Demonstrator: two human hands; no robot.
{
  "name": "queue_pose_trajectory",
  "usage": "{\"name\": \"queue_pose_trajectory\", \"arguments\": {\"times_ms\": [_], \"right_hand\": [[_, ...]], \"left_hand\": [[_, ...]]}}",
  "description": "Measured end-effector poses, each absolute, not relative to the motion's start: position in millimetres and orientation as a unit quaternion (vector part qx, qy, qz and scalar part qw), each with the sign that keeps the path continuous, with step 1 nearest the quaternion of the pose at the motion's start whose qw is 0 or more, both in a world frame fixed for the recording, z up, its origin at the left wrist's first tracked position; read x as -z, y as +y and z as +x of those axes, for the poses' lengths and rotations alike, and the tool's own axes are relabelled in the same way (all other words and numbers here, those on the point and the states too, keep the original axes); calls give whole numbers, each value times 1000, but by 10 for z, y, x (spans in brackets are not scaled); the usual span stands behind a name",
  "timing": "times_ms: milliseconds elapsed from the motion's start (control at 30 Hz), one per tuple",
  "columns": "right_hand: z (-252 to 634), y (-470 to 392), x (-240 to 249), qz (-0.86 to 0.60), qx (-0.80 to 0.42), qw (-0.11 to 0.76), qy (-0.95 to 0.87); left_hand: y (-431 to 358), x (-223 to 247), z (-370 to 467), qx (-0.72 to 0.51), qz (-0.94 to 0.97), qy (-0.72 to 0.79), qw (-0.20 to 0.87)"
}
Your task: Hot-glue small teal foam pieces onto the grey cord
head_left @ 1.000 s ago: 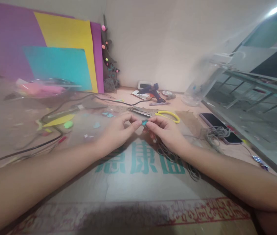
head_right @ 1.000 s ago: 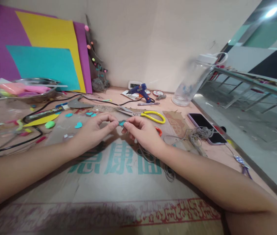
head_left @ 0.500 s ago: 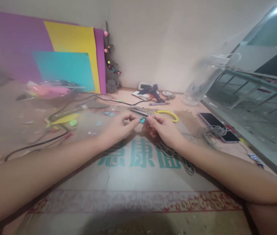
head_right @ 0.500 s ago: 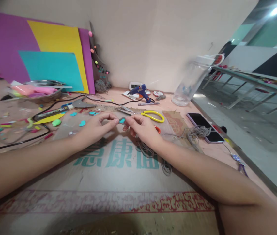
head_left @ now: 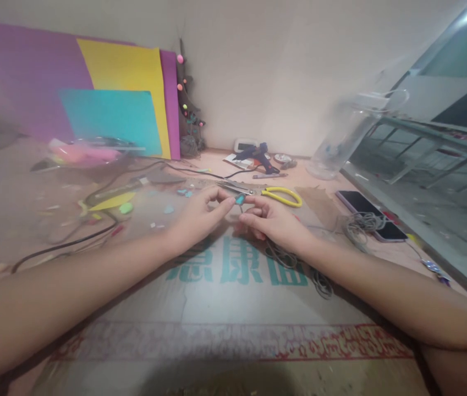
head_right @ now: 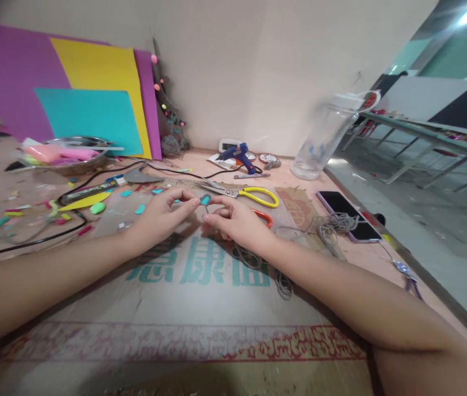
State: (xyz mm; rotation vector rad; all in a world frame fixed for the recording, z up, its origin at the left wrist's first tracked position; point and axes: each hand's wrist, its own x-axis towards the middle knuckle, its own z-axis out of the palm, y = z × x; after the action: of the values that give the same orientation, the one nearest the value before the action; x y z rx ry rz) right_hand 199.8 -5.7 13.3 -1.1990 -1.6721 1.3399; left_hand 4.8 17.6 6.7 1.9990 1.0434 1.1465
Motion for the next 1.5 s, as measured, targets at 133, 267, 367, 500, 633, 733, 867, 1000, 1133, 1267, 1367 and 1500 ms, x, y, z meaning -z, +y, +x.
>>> {"name": "queue_pose_trajectory", "arguments": {"times_ms": [133,267,367,500,633,733,867,1000,1133,1267,1367,1500], "right_hand": [[2135,-58,-453,-522,-292,317,-736],[2399,73,-781,-555,-71,245,-792],[2614,257,-822,-575,-28,212,-790],[2807,467,-723,-604,-29,196,-772],[2878,721,-663,-640,-21,173,-748],[2901,1037,-658,-679,-23,156,-717],[2852,1474,-606,-693,-43,170,-699],[2673,1715,-438,-669,-102,198,-709],[2544,1793,-320,-671,-108,245,-692],[2562,1759,-422,-675,-102,296,-668],[2602,1608,-568,-678,-106,324,-651],[2615,1176,-696,-660,-121,342,-657]], "left_hand": [[179,-77,46,-436,743,399,315],[187,-77,51,-430,729,419,328],[204,-59,54,-429,723,422,341],[226,-39,52,-439,714,418,352],[228,-45,50,-432,710,418,367],[226,-45,52,-433,703,426,370],[224,-42,56,-436,707,420,365],[224,-51,57,-435,708,417,369],[235,-42,53,-434,713,409,370],[249,-26,57,-442,705,404,381],[257,-15,60,-441,695,413,390],[266,10,54,-444,692,413,391]]}}
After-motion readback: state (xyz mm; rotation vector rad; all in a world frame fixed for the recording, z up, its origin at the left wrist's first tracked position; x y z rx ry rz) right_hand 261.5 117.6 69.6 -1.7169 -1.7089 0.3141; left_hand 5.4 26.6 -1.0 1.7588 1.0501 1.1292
